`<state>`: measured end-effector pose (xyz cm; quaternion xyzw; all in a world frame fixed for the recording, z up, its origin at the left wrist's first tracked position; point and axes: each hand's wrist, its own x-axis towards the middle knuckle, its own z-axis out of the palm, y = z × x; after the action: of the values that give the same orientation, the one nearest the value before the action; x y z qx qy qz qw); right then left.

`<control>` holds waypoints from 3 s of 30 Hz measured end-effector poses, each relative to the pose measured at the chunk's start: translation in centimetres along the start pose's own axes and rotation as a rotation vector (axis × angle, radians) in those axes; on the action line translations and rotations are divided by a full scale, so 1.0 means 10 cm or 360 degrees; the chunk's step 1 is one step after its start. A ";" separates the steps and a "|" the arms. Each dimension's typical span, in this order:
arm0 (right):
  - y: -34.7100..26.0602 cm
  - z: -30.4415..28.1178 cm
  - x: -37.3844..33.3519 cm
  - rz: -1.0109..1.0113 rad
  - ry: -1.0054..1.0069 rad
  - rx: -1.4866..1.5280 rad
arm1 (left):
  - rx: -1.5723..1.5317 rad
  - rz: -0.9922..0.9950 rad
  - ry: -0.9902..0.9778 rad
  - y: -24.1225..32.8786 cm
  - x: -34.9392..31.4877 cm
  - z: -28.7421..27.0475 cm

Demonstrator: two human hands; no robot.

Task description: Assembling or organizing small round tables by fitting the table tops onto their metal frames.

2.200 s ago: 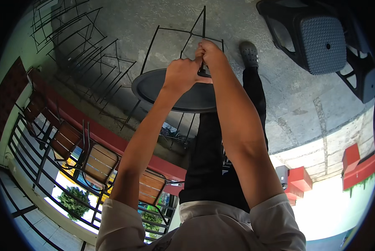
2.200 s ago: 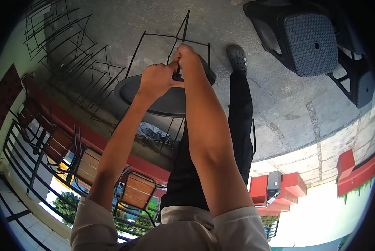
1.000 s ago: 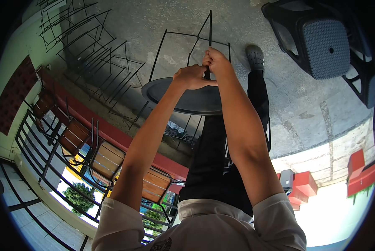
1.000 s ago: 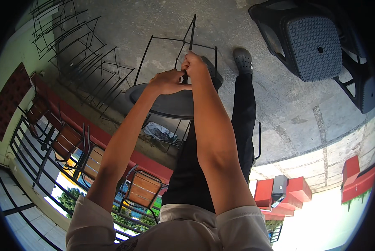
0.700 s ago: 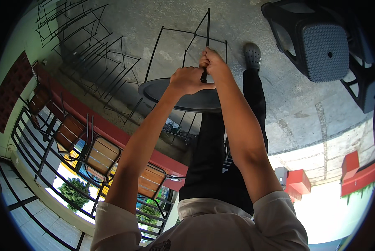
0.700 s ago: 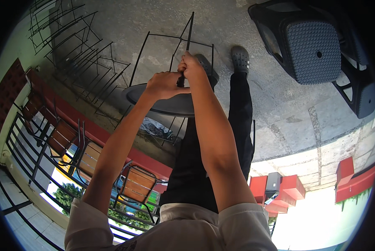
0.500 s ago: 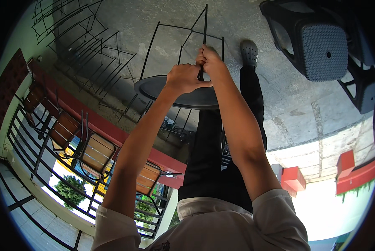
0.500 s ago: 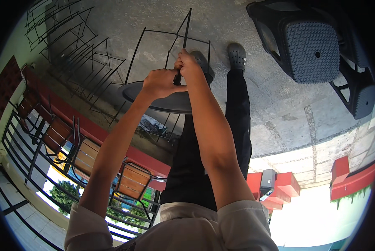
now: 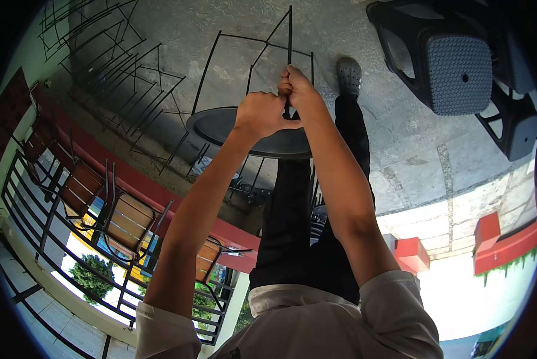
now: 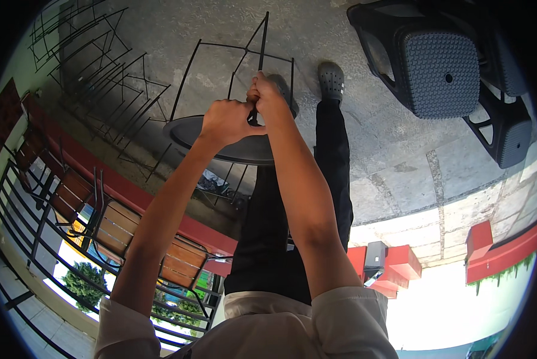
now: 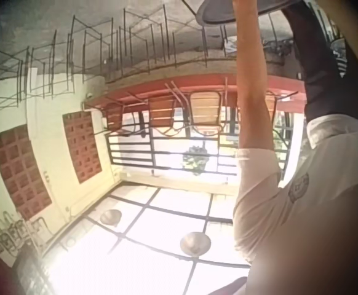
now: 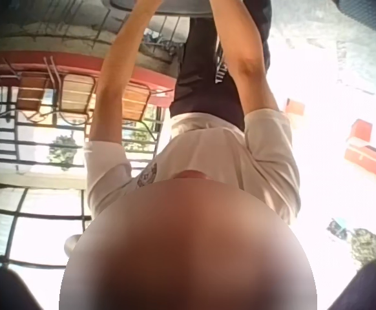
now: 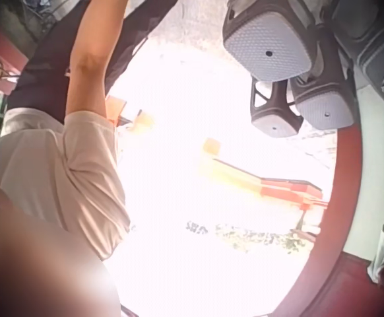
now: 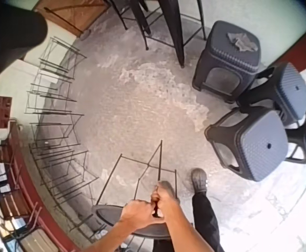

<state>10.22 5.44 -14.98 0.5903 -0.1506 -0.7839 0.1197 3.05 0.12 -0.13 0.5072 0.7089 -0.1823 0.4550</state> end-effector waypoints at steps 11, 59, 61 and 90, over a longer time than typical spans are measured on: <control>0.05 -0.05 -0.18 -0.0106 -0.0232 -0.0172 | 0.0105 0.0297 0.0851 -0.13 -0.12 0.34; -0.71 1.43 -0.40 -0.2238 0.1325 -0.2491 | -0.0774 -0.1499 0.2154 -1.71 0.24 0.59; -0.66 1.46 -0.38 -0.2298 0.1332 -0.2554 | -0.0744 -0.1881 0.1996 -2.14 -0.06 1.11; -0.80 1.80 -0.29 -0.2681 0.1097 -0.3425 | -0.1523 -0.1927 0.1699 -2.40 -0.31 1.70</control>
<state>-6.32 15.66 -10.77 0.2827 0.9437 -0.1676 0.0381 -10.11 -23.89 -11.27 -0.1725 0.9667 0.1798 0.0575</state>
